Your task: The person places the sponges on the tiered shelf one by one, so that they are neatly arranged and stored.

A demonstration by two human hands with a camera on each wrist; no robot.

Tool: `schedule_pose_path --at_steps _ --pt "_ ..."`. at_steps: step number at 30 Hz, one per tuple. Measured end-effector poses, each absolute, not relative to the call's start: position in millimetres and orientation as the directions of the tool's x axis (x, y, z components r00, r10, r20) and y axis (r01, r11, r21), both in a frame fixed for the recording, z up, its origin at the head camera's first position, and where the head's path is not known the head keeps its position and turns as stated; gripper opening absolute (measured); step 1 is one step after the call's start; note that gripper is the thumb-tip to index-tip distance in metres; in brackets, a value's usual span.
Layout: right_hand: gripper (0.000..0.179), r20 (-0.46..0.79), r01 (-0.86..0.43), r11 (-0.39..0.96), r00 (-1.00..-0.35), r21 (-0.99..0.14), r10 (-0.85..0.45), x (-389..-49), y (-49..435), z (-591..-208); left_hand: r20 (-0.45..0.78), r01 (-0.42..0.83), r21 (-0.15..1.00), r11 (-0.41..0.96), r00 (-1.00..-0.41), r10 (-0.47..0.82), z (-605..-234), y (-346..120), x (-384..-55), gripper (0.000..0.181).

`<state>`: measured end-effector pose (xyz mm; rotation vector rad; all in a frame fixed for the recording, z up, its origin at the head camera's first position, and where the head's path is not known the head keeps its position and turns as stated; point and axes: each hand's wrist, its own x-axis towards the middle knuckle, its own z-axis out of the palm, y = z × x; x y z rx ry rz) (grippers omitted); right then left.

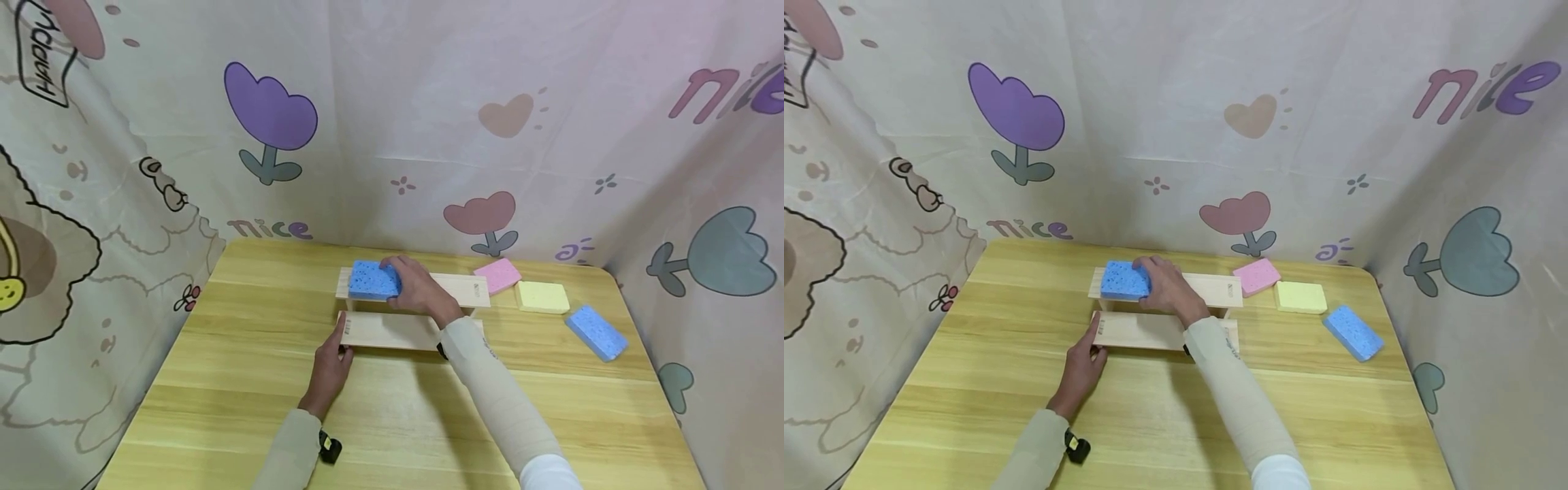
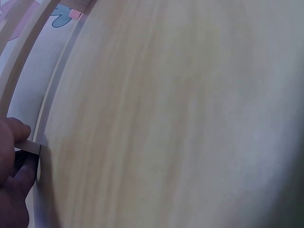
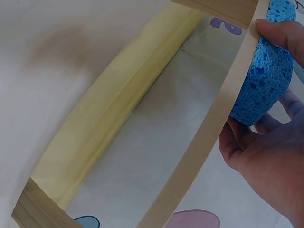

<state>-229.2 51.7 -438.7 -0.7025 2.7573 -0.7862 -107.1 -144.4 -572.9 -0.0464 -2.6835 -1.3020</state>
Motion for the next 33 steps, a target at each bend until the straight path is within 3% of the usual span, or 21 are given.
schedule_pose_path --at_steps 14,33 --pt "0.078 -0.044 -0.395 0.729 -0.864 -0.560 -0.502 -226.0 61.9 -439.0 0.166 0.099 0.766 0.635 -0.985 -0.046 -572.1 -143.2 -106.8 0.080" --pt "0.100 -0.036 -0.366 0.728 -0.881 -0.580 -0.472 -207.6 135.9 -426.3 0.137 0.087 0.785 0.614 -0.990 -0.036 -568.5 -143.3 -104.2 0.080"
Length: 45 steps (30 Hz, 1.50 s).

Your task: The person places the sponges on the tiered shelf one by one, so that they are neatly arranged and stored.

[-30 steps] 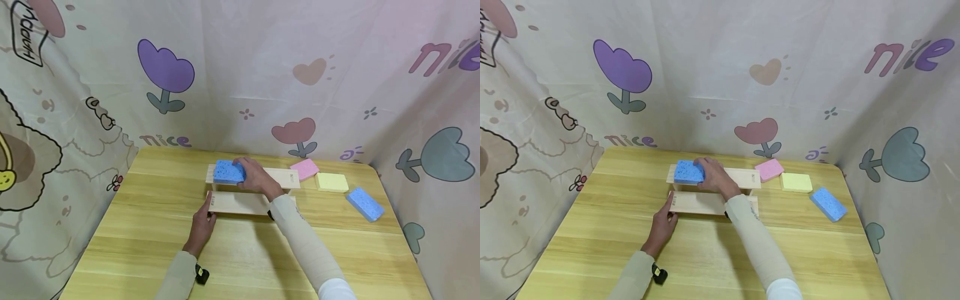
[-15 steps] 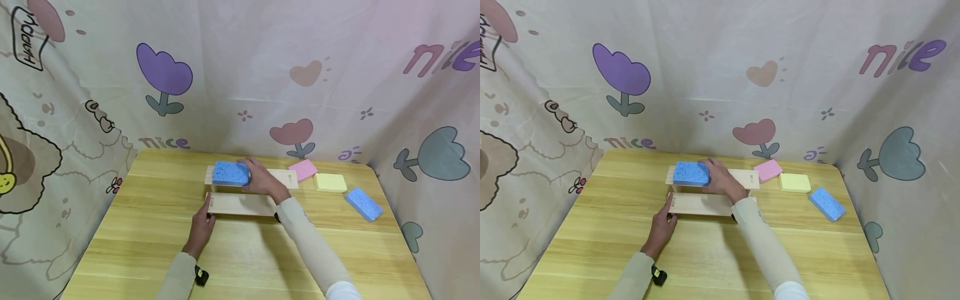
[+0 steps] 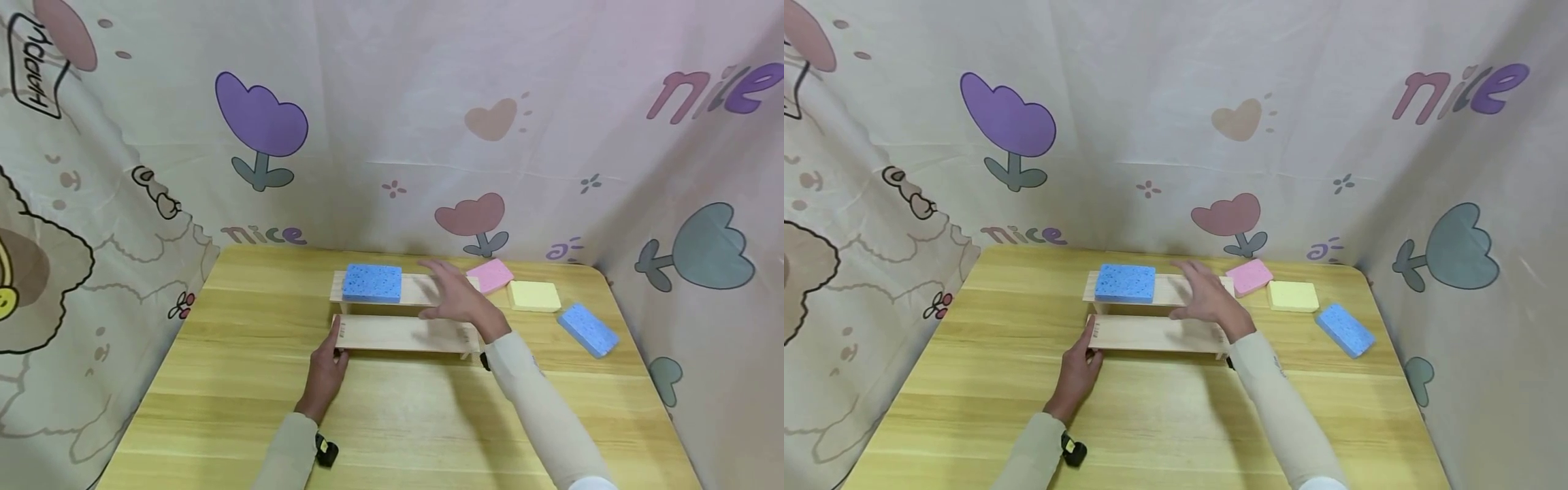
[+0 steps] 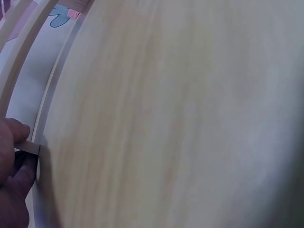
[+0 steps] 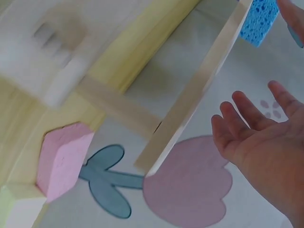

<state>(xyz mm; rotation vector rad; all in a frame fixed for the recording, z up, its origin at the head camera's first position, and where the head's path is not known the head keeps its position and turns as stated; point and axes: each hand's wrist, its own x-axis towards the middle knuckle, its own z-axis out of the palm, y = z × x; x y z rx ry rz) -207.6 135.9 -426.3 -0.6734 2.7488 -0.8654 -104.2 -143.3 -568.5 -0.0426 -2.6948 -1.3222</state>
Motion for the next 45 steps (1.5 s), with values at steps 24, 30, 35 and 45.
schedule_pose_path --at_steps 24,30,35,45 --pt "0.092 0.065 -0.337 0.791 -0.932 -0.510 -0.356 -192.6 239.2 -449.5 0.121 0.068 0.780 0.622 -0.992 -0.043 -567.3 -148.3 -106.3 0.080" --pt "0.098 0.016 -0.266 0.820 -0.954 -0.507 -0.300 -191.8 258.3 -462.9 0.149 0.080 0.772 0.631 -0.987 -0.057 -568.6 -148.2 -106.5 0.080" --pt "0.102 -0.045 -0.196 0.851 -0.967 -0.488 -0.249 -196.3 275.1 -473.1 0.126 0.064 0.777 0.626 -0.990 -0.055 -568.8 -147.3 -106.8 0.082" --pt "0.100 -0.122 -0.120 0.888 -0.974 -0.443 -0.192 -203.6 311.1 -480.2 0.126 0.071 0.788 0.612 -0.991 -0.048 -572.4 -142.6 -106.7 0.081"
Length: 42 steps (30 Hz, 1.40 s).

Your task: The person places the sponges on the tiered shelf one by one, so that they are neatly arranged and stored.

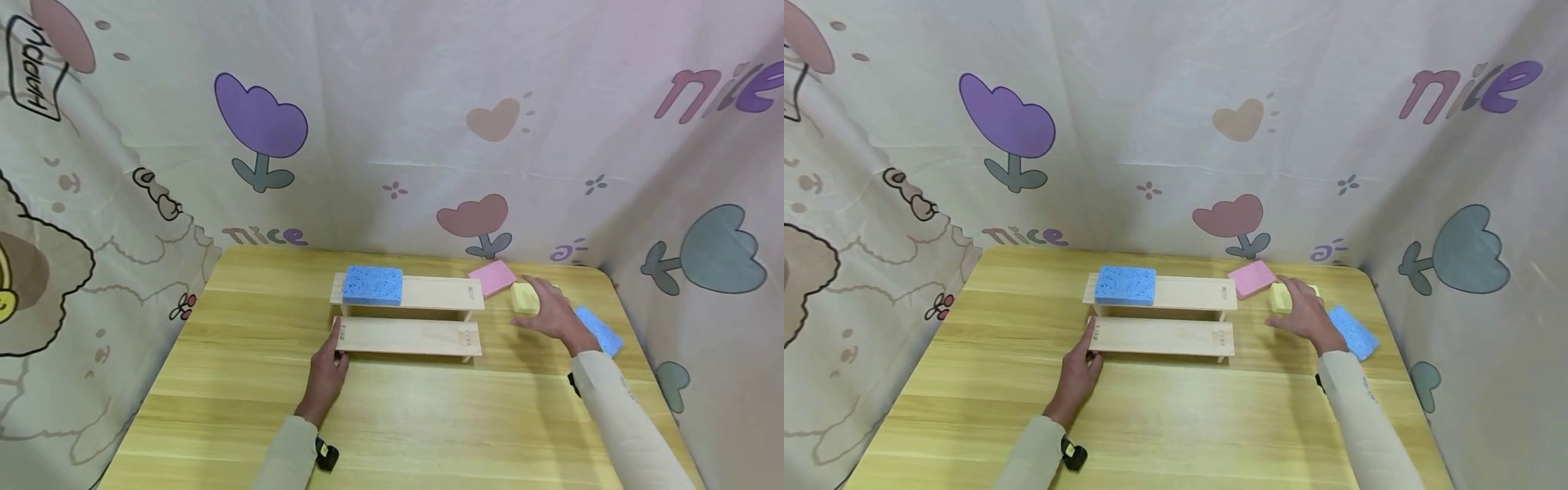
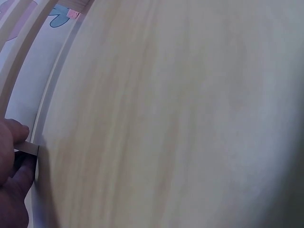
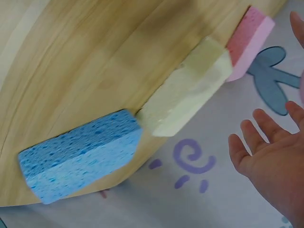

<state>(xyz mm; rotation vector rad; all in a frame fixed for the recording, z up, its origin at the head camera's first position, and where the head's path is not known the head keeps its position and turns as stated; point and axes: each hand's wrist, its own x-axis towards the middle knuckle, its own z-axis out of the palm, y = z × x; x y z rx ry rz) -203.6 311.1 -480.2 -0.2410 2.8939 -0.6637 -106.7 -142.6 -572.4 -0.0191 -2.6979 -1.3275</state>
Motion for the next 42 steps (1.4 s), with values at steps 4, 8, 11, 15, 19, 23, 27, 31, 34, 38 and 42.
schedule_pose_path --at_steps 4,8,11,15,19,23,27,31,34,38,42 --pt "0.103 -0.160 -0.093 0.899 -0.971 -0.428 -0.176 -208.7 322.7 -483.0 0.114 0.060 0.797 0.600 -0.992 -0.051 -573.9 -141.8 -107.3 0.081" --pt "0.102 -0.175 -0.093 0.905 -0.968 -0.414 -0.180 -216.1 332.6 -490.7 0.137 0.076 0.797 0.600 -0.989 -0.057 -574.8 -141.8 -106.3 0.080" --pt "0.101 -0.182 -0.089 0.910 -0.968 -0.406 -0.175 -219.7 339.7 -498.9 0.151 0.087 0.789 0.609 -0.987 -0.055 -575.1 -141.7 -105.4 0.080" --pt "0.100 -0.193 -0.064 0.907 -0.969 -0.416 -0.157 -221.6 346.2 -508.4 0.166 0.105 0.781 0.616 -0.985 -0.043 -575.2 -141.4 -104.7 0.081" --pt "0.100 -0.201 -0.038 0.904 -0.970 -0.426 -0.135 -222.7 349.1 -514.6 0.181 0.117 0.774 0.622 -0.983 -0.040 -576.5 -141.8 -104.3 0.084" --pt "0.102 -0.221 -0.014 0.906 -0.968 -0.423 -0.118 -226.3 352.3 -517.8 0.170 0.101 0.774 0.625 -0.984 -0.051 -577.4 -141.8 -104.3 0.085" --pt "0.102 -0.241 0.002 0.906 -0.964 -0.422 -0.110 -230.9 355.0 -519.9 0.176 0.105 0.771 0.629 -0.983 -0.052 -577.3 -141.1 -104.5 0.085" --pt "0.100 -0.239 -0.019 0.912 -0.963 -0.409 -0.127 -234.7 354.9 -521.8 0.203 0.126 0.766 0.631 -0.978 -0.050 -577.7 -140.5 -103.2 0.084" --pt "0.099 -0.238 -0.031 0.921 -0.962 -0.388 -0.133 -237.5 354.3 -523.1 0.205 0.129 0.768 0.628 -0.977 -0.050 -577.7 -140.4 -102.6 0.083" --pt "0.098 -0.257 -0.022 0.928 -0.958 -0.371 -0.125 -241.7 354.1 -522.3 0.194 0.124 0.773 0.622 -0.980 -0.045 -576.0 -140.4 -101.8 0.083" --pt "0.098 -0.277 -0.021 0.932 -0.952 -0.361 -0.129 -247.0 354.0 -523.4 0.204 0.129 0.770 0.625 -0.978 -0.050 -574.7 -140.5 -101.8 0.082"
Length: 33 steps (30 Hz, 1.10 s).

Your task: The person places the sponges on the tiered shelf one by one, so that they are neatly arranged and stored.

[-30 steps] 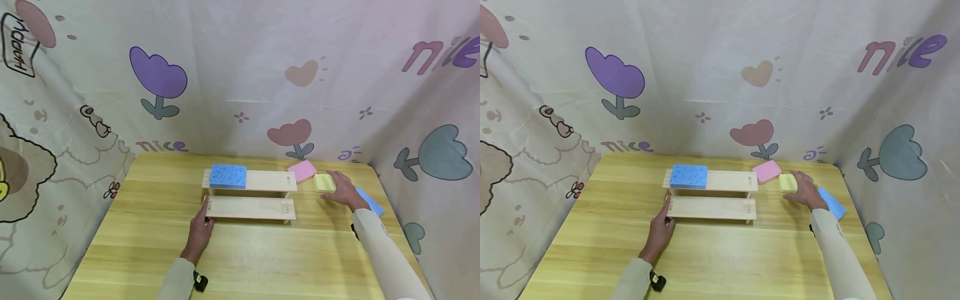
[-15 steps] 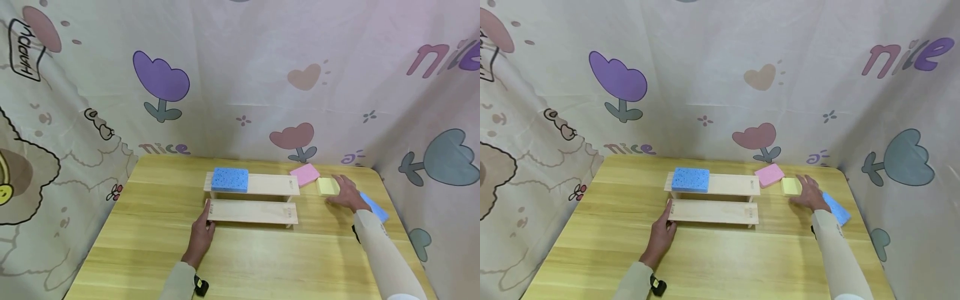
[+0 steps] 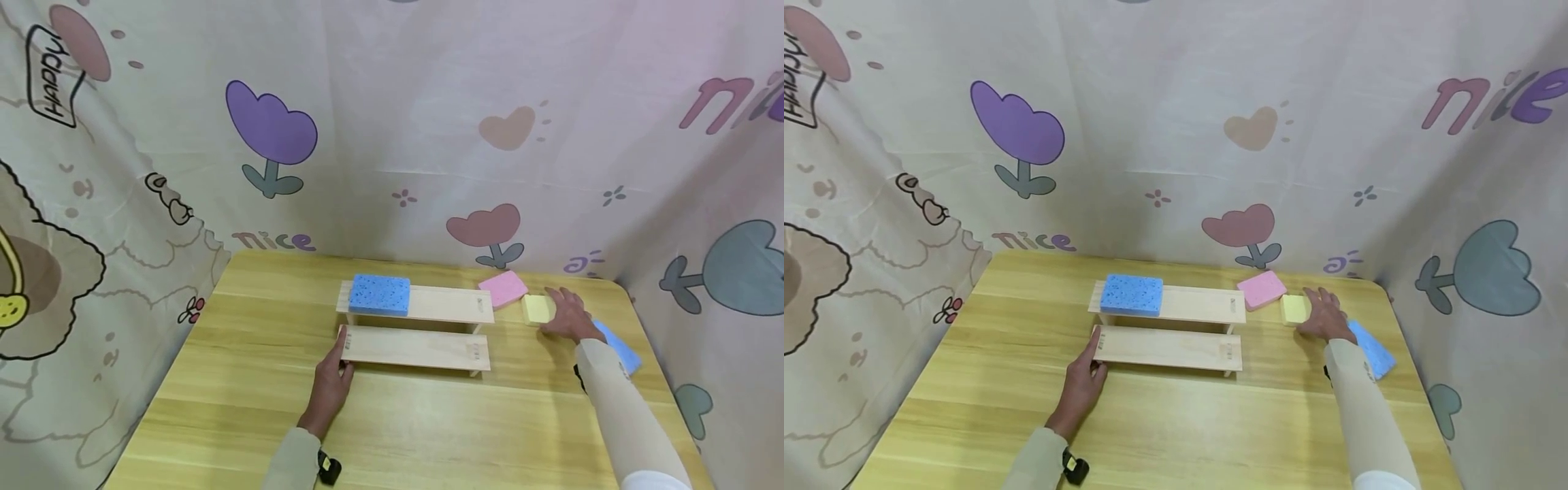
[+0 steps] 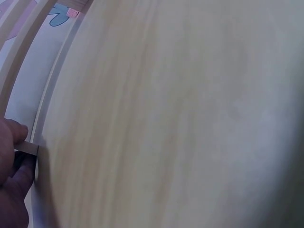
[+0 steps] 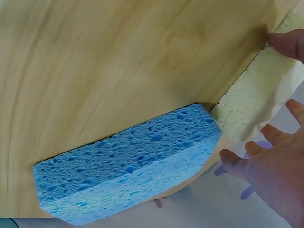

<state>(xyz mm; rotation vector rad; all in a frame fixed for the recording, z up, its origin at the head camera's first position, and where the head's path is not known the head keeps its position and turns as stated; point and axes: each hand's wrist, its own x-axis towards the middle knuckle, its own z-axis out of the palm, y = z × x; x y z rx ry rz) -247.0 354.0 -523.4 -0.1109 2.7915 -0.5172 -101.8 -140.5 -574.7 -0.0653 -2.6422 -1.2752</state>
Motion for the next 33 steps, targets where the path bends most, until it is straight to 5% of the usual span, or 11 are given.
schedule_pose_path --at_steps 33 --pt "0.091 -0.348 0.066 0.914 -0.934 -0.399 -0.085 -256.6 351.2 -523.2 0.211 0.130 0.745 0.654 -0.976 -0.046 -575.9 -140.8 -104.0 0.081"
